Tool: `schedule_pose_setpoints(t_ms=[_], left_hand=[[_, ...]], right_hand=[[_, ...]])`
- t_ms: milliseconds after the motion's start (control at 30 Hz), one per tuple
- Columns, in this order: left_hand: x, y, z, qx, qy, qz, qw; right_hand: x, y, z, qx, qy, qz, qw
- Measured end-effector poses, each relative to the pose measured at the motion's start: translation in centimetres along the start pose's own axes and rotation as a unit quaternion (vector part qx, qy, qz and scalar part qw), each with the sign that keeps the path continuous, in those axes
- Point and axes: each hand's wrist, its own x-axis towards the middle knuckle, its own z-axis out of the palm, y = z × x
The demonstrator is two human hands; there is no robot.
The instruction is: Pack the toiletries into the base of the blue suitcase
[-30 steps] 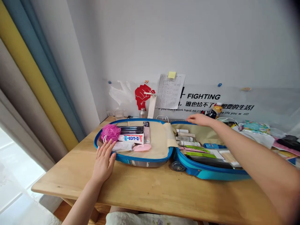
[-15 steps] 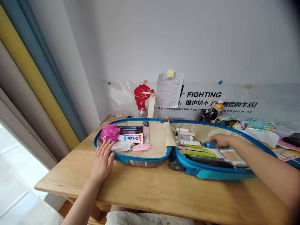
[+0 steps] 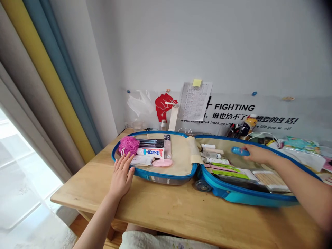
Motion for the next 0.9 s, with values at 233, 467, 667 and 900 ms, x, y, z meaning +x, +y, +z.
schedule_pose_setpoints(t_ms=[233,467,667,900], left_hand=[[0.0,0.1,-0.1,-0.009,-0.003,-0.004,1.000],[0.1,0.2,-0.2,-0.011,0.000,-0.005,1.000],[0.1,0.2,-0.2,-0.010,-0.005,-0.003,1.000],[0.1,0.2,-0.1,-0.003,-0.001,-0.003,1.000]], right_hand=[[-0.8,-9.3,-4.5,0.079,0.077,-0.084,0.990],[-3.2,-25.8,-3.5,0.121,0.031,-0.302,0.945],[-3.7,-36.6,0.2,0.116,0.017,-0.384,0.916],[-3.6,-41.0,1.6,0.103,0.035,-0.385,0.916]])
